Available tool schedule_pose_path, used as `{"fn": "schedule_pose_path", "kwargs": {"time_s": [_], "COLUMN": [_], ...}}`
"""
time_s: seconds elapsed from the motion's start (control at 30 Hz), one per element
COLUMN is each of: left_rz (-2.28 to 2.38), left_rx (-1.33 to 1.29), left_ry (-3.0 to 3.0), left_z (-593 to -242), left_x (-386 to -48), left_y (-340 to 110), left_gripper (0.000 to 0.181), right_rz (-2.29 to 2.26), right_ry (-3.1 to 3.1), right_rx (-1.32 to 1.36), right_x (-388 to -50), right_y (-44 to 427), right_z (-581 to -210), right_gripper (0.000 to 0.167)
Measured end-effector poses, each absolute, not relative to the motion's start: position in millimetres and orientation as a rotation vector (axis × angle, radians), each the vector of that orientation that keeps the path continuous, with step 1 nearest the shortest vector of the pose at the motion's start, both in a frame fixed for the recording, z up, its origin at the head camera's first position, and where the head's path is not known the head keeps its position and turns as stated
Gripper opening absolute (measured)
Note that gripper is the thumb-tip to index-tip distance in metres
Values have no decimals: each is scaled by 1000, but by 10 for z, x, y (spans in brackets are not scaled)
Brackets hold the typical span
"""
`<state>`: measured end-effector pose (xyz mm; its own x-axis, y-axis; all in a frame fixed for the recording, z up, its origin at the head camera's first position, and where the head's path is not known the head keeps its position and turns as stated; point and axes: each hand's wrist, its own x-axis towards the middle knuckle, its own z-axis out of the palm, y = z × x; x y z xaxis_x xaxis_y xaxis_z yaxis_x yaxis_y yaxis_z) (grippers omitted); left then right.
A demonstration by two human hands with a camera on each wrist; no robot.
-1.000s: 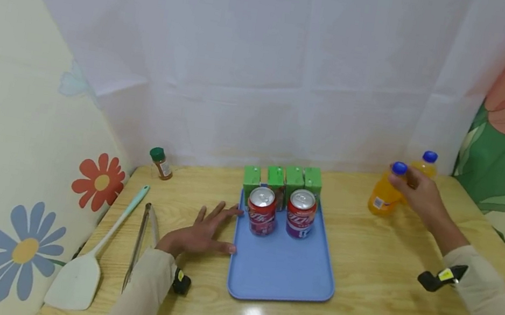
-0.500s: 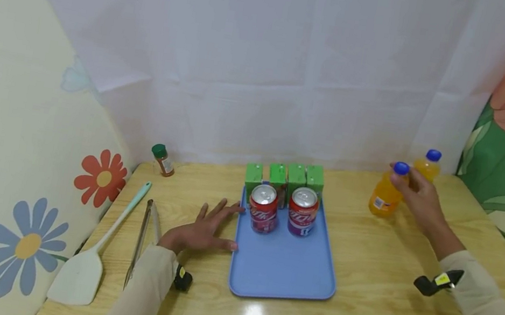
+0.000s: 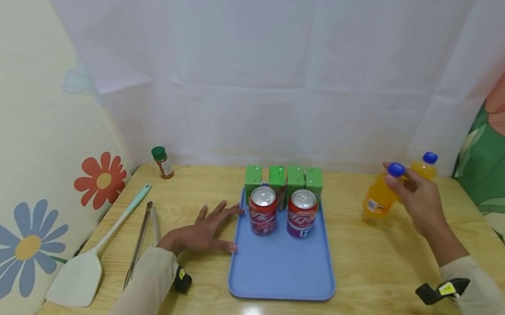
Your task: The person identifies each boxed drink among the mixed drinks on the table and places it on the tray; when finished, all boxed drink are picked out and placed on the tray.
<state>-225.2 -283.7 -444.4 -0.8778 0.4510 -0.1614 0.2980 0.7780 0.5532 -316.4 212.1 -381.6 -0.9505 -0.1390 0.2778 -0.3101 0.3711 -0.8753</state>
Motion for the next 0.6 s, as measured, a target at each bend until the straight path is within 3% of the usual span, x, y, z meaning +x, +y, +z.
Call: {"fn": "schedule_pose_path", "kwargs": {"time_s": [0.6], "left_rz": [774], "left_rx": [582], "left_ry": [2690], "left_z": [-4435], "left_x": [-2250], "left_y": [-2832], "left_gripper": [89], "right_rz": [1764], "right_ry": [-2379], "right_rx": [845], "right_x": [-2574], "right_y": [1511], "right_z": [-3361], "right_gripper": [35]}}
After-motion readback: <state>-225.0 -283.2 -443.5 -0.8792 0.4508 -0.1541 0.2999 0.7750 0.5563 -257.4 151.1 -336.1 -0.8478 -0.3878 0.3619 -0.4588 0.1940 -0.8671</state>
